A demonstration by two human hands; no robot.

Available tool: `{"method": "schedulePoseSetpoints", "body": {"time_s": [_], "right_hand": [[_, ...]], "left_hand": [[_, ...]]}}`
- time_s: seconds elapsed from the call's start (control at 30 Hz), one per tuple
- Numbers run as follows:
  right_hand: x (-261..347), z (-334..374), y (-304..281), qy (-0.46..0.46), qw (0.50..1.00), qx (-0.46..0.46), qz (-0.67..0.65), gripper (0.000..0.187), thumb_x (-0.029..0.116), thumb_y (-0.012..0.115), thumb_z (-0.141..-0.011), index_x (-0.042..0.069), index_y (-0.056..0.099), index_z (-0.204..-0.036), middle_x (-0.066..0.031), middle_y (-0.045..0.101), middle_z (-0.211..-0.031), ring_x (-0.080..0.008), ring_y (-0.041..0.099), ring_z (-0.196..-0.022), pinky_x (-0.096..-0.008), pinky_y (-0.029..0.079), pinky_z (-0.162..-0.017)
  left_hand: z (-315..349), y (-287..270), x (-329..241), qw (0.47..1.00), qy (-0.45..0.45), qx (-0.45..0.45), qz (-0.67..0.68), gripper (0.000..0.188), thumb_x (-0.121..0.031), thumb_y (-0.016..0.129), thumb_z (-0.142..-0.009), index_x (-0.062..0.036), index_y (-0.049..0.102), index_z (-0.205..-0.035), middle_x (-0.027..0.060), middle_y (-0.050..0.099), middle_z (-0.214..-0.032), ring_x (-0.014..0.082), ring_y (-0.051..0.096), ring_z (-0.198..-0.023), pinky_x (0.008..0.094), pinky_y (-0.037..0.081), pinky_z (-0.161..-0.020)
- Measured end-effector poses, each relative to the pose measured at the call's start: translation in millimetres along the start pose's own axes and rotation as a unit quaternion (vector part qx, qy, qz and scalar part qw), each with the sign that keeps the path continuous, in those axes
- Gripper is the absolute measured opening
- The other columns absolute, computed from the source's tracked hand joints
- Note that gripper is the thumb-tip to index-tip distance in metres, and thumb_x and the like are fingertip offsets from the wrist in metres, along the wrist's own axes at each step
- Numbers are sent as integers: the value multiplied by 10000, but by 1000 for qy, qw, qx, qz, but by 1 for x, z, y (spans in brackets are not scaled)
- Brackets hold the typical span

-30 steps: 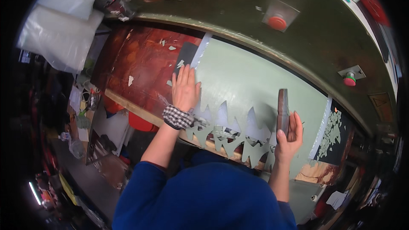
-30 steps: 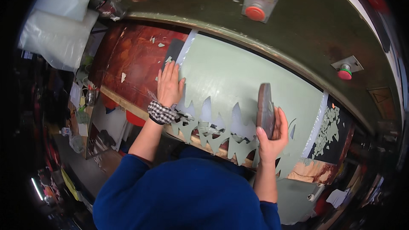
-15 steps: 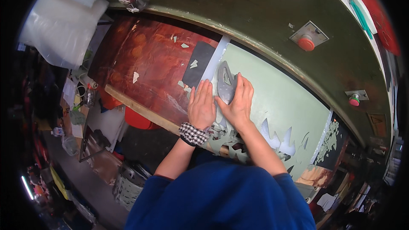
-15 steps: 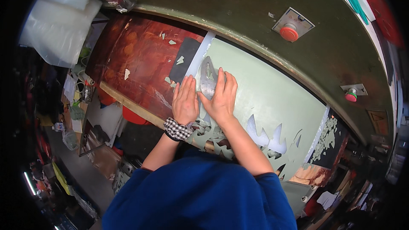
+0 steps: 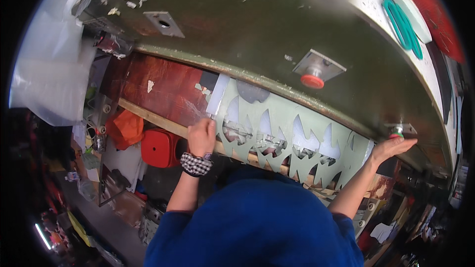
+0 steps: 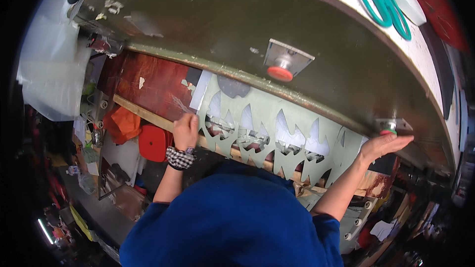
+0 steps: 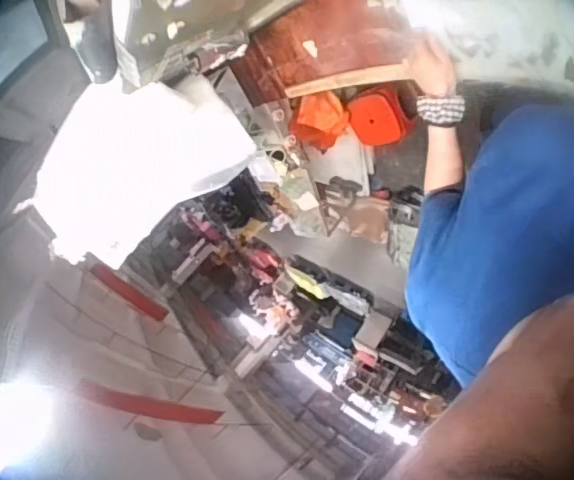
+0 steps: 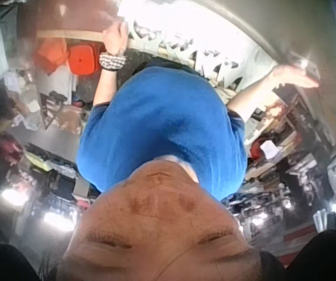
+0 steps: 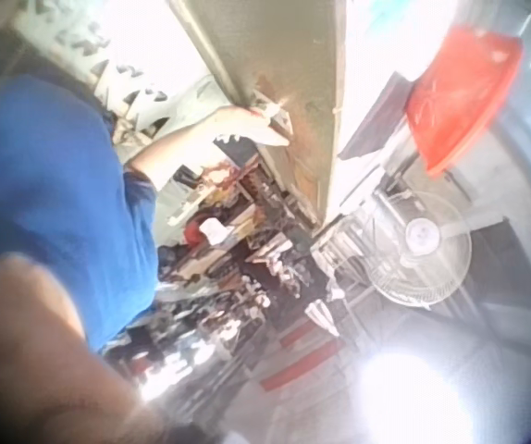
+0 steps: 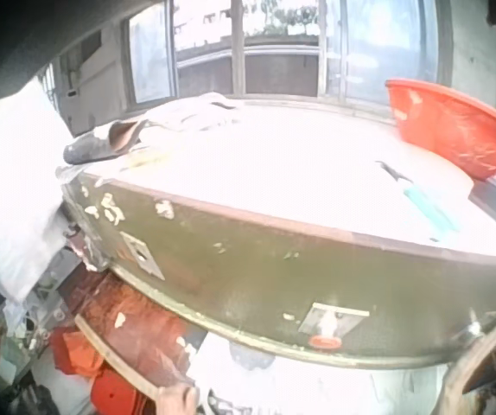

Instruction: The person repeatedly places a sheet of light green foam on a cutting machine, presses a button to cut out multiple leaf-shaped pieces, removes the cutouts, and stacks them. The person also discards the leftover foam sheet and repeats the process with new sheets.

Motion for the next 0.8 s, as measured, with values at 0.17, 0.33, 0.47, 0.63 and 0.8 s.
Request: {"method": "schedulePoseSetpoints", "body": {"time_s": [0.17, 0.33, 0.47, 0.63, 0.8], "right_hand": [[22, -1, 28, 5, 997, 10, -75, 801, 547, 265, -990, -89, 134, -1460, -289, 144, -1516, -378, 201, -1398, -468, 147, -1147], [-5, 29, 17, 19, 996, 28, -78, 767, 529, 264, -997, -59, 139, -1473, -265, 138, -1524, -359, 239, -1384, -467, 156, -1142], [-59, 91, -26, 168, 975, 133, 51, 614, 386, 493, -971, -55, 364, -1378, -234, 489, -1301, -271, 516, -1148, -395, 370, -1006], [-129, 129, -26, 324, 923, 202, -51, 369, 252, 616, -930, -91, 625, -1067, -137, 677, -927, -172, 590, -825, -292, 472, -774], [-125, 146, -64, 360, 913, 165, -99, 260, 179, 621, -916, -63, 644, -1007, -83, 664, -854, -152, 578, -784, -287, 474, -764]], "left_hand": [[-56, 29, -11, 995, 80, -47, -36, 248, -220, 598, -881, -71, 563, -685, 130, 565, -626, 319, 563, -613, 419, 397, -615], [-76, 31, -9, 996, 66, -67, -8, 290, -208, 611, -884, -59, 522, -652, 126, 523, -579, 329, 528, -559, 403, 382, -581], [-68, 31, -6, 994, 81, -68, 11, 267, -217, 617, -884, -65, 550, -675, 111, 540, -587, 321, 537, -570, 394, 392, -605], [-59, 33, -3, 991, 101, -76, 38, 238, -212, 617, -885, -70, 569, -701, 111, 568, -624, 307, 562, -644, 400, 398, -662], [-28, 21, 10, 989, 109, -53, 81, 241, -161, 574, -908, -34, 529, -708, 158, 530, -676, 373, 489, -657, 441, 396, -654]]}}
Point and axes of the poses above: each hand's wrist, its own z-axis away from the middle knuckle, its own y-axis out of the palm, x = y × z, the point moved 1 cm from there along -z, towards the middle knuckle
